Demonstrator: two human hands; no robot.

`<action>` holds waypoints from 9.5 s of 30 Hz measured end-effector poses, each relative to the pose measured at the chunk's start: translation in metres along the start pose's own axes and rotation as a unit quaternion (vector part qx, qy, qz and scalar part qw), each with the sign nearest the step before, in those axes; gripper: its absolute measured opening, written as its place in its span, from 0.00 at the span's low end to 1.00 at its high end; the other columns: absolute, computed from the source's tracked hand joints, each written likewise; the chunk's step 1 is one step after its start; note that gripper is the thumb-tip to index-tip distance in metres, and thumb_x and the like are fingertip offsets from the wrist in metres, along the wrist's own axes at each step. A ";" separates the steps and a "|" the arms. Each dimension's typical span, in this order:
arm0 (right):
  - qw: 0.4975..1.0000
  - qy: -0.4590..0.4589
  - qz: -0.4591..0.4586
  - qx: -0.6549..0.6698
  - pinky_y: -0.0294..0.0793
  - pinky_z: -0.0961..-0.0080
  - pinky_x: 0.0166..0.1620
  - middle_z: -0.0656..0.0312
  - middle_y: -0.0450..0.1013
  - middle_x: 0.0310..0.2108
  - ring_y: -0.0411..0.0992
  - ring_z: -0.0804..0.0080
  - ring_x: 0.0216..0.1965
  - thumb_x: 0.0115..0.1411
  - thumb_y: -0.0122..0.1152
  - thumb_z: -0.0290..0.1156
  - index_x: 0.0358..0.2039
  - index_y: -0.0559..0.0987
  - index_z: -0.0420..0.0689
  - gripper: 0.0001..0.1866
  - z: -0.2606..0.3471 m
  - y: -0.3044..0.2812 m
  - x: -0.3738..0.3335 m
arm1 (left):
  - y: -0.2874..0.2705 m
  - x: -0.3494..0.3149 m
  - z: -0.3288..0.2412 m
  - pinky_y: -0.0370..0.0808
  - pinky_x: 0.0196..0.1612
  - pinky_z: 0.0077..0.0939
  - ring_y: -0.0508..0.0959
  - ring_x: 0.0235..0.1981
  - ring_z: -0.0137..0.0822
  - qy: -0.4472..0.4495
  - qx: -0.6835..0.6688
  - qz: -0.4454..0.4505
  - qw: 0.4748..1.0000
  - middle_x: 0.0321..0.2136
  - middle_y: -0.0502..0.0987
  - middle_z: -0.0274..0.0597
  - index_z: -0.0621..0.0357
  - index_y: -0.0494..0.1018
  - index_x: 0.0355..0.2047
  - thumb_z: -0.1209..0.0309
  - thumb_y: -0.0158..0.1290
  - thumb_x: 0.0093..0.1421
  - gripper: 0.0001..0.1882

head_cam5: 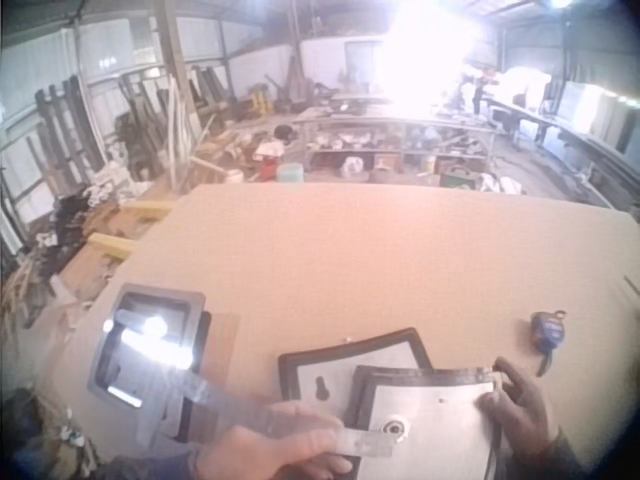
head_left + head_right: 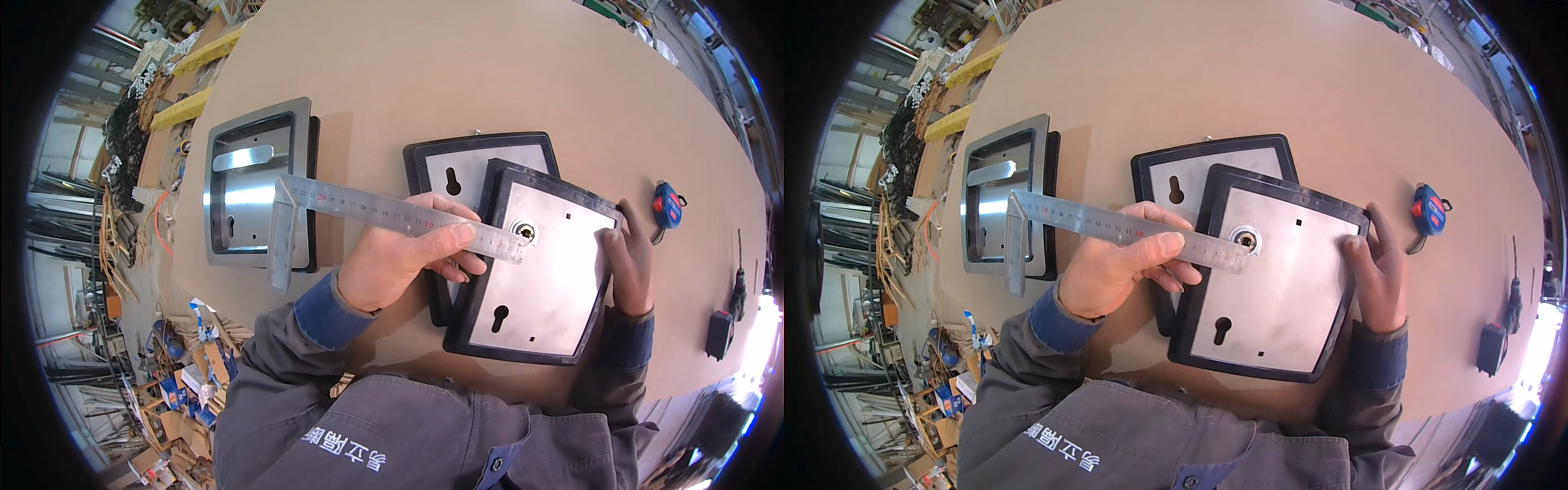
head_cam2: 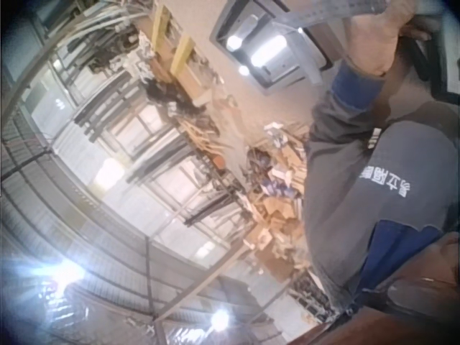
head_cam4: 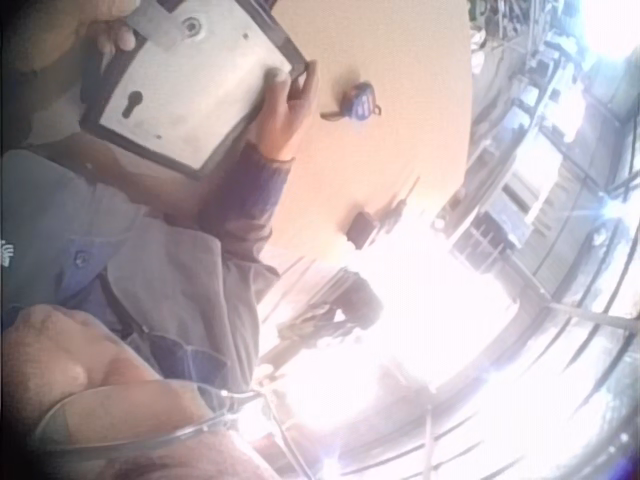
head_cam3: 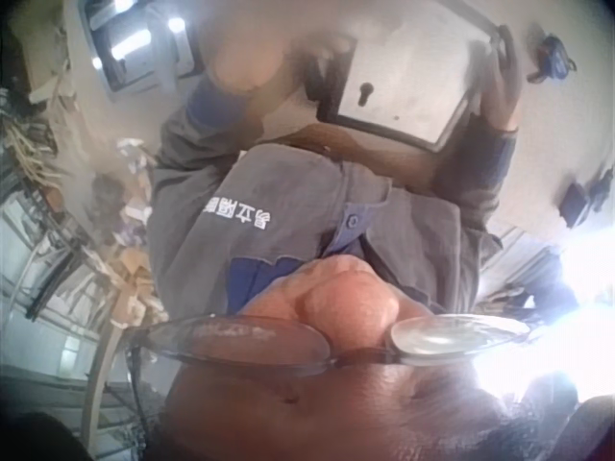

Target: The person measures several door lock plates and handles using a tape measure and a metal square ruler. They unwrap a packaged plate, measure its dimensions, then measure the backplates and handle assemblies, comparing sizes and checking alignment.

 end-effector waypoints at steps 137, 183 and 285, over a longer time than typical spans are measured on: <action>0.999 0.033 0.014 0.020 0.74 0.72 0.57 0.45 0.76 0.54 0.76 0.65 0.50 0.65 0.62 0.30 0.70 0.58 0.26 0.39 -0.004 -0.005 0.000 | -0.007 -0.012 0.011 0.80 0.27 0.22 0.83 0.24 0.31 -0.036 -0.024 -0.016 0.999 0.31 0.83 0.43 0.62 0.73 0.40 0.64 0.58 0.70 0.13; 0.999 0.032 0.008 0.029 0.73 0.68 0.59 0.44 0.76 0.54 0.77 0.62 0.52 0.63 0.65 0.36 0.71 0.56 0.27 0.43 -0.001 -0.003 -0.004 | -0.006 -0.010 0.011 0.82 0.28 0.24 0.84 0.24 0.34 -0.069 -0.042 -0.044 0.996 0.31 0.83 0.46 0.64 0.74 0.40 0.67 0.60 0.69 0.11; 0.997 0.036 0.029 0.058 0.74 0.72 0.56 0.47 0.76 0.54 0.77 0.66 0.49 0.60 0.68 0.35 0.72 0.53 0.25 0.48 -0.005 -0.007 -0.002 | -0.006 -0.012 0.009 0.79 0.27 0.22 0.83 0.25 0.31 -0.045 -0.030 -0.017 0.998 0.31 0.83 0.43 0.62 0.74 0.40 0.64 0.59 0.70 0.12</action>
Point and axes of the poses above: each hand's wrist, its own x-axis towards the middle knuckle, its own y-axis out of the palm, z = x × y, the point moved 2 cm from there along x, towards the middle knuckle
